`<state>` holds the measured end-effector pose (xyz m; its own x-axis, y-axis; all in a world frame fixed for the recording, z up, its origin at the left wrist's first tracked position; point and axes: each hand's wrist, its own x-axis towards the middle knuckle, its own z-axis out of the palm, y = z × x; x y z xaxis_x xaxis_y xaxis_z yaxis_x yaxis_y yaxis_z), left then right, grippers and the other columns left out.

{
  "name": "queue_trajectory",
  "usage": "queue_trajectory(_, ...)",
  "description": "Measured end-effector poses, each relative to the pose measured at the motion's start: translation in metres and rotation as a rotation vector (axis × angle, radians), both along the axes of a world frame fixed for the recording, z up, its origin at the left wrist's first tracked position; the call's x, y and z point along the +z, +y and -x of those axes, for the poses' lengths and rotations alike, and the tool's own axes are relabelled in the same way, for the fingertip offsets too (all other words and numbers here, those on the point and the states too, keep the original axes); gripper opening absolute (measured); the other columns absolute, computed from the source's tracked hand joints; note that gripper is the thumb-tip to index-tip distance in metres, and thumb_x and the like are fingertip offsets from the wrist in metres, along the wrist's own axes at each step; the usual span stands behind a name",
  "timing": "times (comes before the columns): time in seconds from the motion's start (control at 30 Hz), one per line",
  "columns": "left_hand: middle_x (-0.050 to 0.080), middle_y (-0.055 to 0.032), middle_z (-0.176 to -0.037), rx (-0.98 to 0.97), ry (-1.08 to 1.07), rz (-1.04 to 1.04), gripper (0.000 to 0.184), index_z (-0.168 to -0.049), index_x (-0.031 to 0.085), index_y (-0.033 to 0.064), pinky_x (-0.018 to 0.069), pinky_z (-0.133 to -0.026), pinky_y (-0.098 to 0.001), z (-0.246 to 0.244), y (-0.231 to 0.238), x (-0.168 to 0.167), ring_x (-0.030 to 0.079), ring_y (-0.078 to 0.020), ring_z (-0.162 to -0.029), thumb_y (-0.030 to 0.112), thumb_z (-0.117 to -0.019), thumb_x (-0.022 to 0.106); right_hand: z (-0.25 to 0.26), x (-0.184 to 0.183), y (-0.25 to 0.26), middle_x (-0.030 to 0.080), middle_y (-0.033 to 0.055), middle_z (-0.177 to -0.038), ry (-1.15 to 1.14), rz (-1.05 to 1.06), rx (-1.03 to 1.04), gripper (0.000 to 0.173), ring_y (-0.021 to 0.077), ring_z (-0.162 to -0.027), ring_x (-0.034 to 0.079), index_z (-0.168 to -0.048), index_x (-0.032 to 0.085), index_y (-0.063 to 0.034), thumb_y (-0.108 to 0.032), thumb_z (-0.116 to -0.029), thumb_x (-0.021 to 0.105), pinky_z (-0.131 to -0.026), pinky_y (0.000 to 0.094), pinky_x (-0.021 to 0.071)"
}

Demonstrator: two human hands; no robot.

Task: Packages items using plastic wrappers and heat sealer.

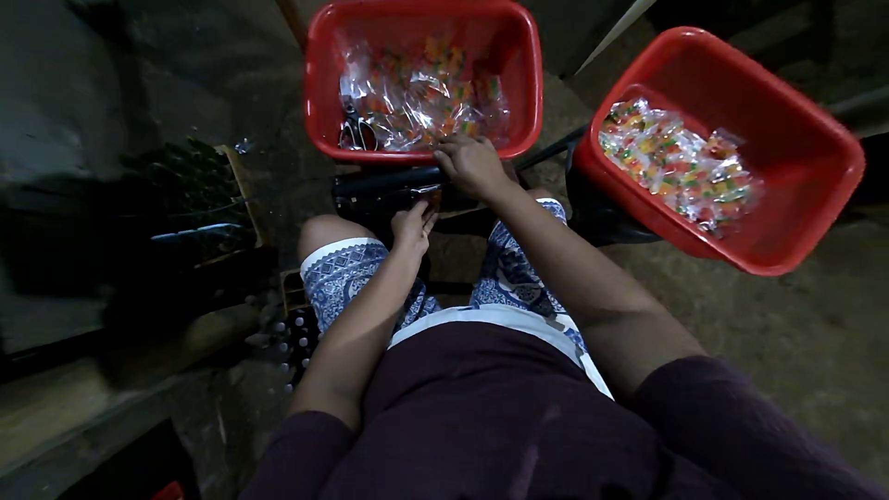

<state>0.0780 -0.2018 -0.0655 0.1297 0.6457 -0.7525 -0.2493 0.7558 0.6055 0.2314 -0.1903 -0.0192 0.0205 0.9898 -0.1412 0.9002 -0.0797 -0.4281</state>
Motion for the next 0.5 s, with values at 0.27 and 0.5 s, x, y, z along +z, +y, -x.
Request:
queue_trajectory(0.27,0.063,-0.013,-0.11,-0.003,-0.012,0.019,0.034,-0.129,0.047,-0.0038,0.0587,-0.078,-0.0258,0.001,-0.001,0.004,0.069,-0.0135,-0.088,0.008,-0.1009,0.062,0.003,-0.042,-0.01,0.055,0.013,-0.151,-0.034,-0.206,-0.116,0.045,0.0363,-0.146,0.044,-0.141,0.062,-0.0093,-0.03,-0.1113,0.036,-0.12,0.0683,0.0181)
queue_trajectory(0.5,0.066,-0.0122,-0.106,-0.012,0.0,0.004,0.032,-0.126,0.05,-0.0028,0.0592,-0.076,-0.026,0.001,-0.002,0.002,0.07,-0.0133,-0.086,0.011,-0.1009,0.063,0.006,-0.058,-0.015,0.058,0.0077,-0.149,-0.086,-0.291,-0.134,0.043,0.0352,-0.147,0.043,-0.143,0.061,-0.0117,-0.028,-0.1109,0.037,-0.119,0.0727,0.0148)
